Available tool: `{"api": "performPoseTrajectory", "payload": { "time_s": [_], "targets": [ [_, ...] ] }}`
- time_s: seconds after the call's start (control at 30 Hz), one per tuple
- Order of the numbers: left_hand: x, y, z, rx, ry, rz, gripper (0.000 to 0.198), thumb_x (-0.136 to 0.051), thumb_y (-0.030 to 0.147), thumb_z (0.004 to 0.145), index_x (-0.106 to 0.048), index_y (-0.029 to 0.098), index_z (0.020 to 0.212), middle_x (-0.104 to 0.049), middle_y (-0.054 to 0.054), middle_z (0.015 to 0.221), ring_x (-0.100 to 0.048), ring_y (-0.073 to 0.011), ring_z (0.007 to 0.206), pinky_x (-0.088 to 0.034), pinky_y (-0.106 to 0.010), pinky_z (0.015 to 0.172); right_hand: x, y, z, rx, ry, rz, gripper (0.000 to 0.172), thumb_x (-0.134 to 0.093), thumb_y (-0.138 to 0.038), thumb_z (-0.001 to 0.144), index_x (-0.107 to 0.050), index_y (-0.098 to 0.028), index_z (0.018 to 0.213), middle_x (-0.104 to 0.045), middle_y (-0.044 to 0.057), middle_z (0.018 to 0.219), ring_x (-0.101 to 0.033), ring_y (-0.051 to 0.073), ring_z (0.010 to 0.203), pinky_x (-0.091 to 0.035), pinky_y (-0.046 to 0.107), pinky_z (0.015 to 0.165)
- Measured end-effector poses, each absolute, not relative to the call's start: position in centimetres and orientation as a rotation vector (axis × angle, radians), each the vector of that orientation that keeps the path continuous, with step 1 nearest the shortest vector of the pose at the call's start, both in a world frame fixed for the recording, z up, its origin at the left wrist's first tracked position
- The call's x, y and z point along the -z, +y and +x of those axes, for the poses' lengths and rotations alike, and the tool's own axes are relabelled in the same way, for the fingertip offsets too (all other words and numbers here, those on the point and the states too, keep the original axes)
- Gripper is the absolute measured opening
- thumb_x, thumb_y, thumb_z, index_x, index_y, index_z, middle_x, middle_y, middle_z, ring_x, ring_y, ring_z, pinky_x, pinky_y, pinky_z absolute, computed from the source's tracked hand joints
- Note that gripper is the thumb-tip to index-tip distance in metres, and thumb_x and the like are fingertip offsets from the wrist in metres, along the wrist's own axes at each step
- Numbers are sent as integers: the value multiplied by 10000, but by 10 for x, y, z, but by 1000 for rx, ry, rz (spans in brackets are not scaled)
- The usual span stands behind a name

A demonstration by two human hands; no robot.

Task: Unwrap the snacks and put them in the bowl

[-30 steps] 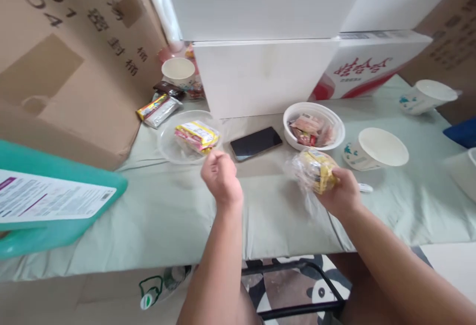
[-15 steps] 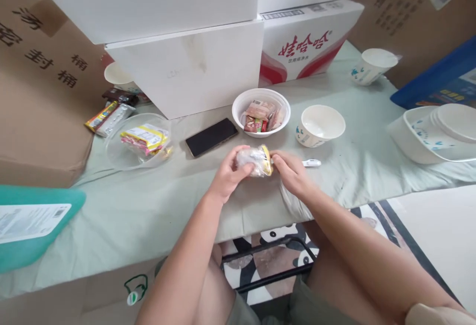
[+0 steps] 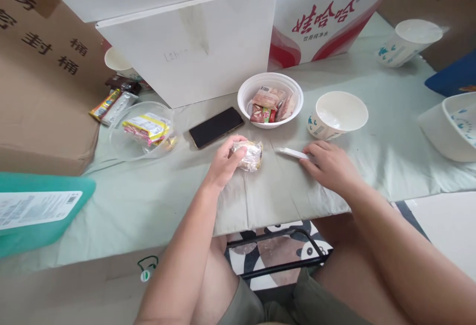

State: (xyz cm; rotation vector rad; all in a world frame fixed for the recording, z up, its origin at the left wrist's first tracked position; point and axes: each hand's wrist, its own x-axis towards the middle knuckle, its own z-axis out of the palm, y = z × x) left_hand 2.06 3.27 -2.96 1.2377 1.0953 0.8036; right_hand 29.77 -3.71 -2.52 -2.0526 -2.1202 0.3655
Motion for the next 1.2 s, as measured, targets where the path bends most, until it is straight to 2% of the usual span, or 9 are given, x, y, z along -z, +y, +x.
{"api": "performPoseTrajectory", "payload": {
  "time_s": [0.1, 0.17, 0.3, 0.43, 0.5, 0.67, 0.8, 1.07, 1.2],
  "targets": [
    [29, 32, 21, -801, 1133, 1262, 423, -666, 531, 811, -656, 217, 1095, -653, -26, 937, -598, -145, 740, -505, -257, 649, 15, -38, 286, -598, -1967, -1955, 250, -451, -415, 940, -600, -216, 957, -694, 89, 850, -655, 268, 802, -464, 377, 709],
    [27, 31, 20, -798, 1151, 1357, 437, -715, 432, 781, -660, 230, 1166, -689, -41, 1075, -648, -176, 866, -540, -282, 760, 11, -40, 276, -745, -1844, -1846, 244, -451, -433, 947, -576, -224, 971, -677, 49, 779, -628, 221, 695, -439, 337, 645],
    [30, 30, 17, -803, 1115, 1476, 612, -745, 321, 755, -604, 256, 1347, -672, -61, 1289, -657, -239, 1109, -522, -369, 993, 9, -42, 252, -937, -1729, -1621, 242, -444, -434, 963, -555, -223, 925, -650, 19, 711, -605, 191, 653, -432, 309, 624],
    [42, 32, 17, -849, 1102, 1354, 767, -789, 397, 769, -490, 254, 1460, -728, -87, 1162, -704, -247, 1015, -568, -391, 912, 14, -39, 234, -1036, -1734, -1507, 243, -432, -411, 977, -567, -212, 943, -651, 11, 714, -603, 174, 643, -443, 302, 639],
    [46, 33, 18, -850, 1099, 1258, 795, -826, 478, 739, -514, 225, 1424, -744, -109, 1136, -718, -262, 1006, -584, -384, 873, 18, -36, 230, -1043, -1751, -1492, 248, -428, -397, 978, -581, -202, 989, -662, 15, 732, -615, 174, 655, -444, 304, 649],
    [47, 37, 19, -827, 991, 1226, 635, -819, 600, 707, -690, 139, 1125, -754, -145, 1153, -703, -283, 1085, -558, -373, 935, 26, -30, 226, -1009, -1738, -1503, 267, -451, -376, 967, -597, -196, 1099, -706, 26, 769, -612, 167, 631, -441, 301, 636],
    [42, 38, 15, -815, 925, 1227, 617, -841, 540, 707, -705, 150, 1165, -761, -120, 1150, -695, -278, 1109, -539, -387, 988, 26, -27, 225, -974, -1700, -1480, 301, -453, -334, 964, -595, -198, 1191, -733, 23, 783, -562, 146, 565, -434, 289, 609],
    [42, 42, 10, -904, 977, 1264, 654, -857, 500, 688, -708, 157, 1224, -723, -136, 1284, -666, -308, 1205, -520, -441, 1052, 29, -24, 220, -756, -1689, -1439, 329, -517, -315, 936, -708, -156, 1153, -747, 49, 775, -519, 131, 529, -440, 283, 594],
    [41, 42, 8, -916, 983, 1304, 675, -855, 498, 690, -699, 167, 1257, -711, -136, 1314, -667, -313, 1209, -531, -446, 1045, 29, -25, 220, -643, -1673, -1383, 343, -533, -308, 934, -769, -144, 1121, -748, 60, 764, -548, 132, 537, -456, 278, 585]
  ]
}}
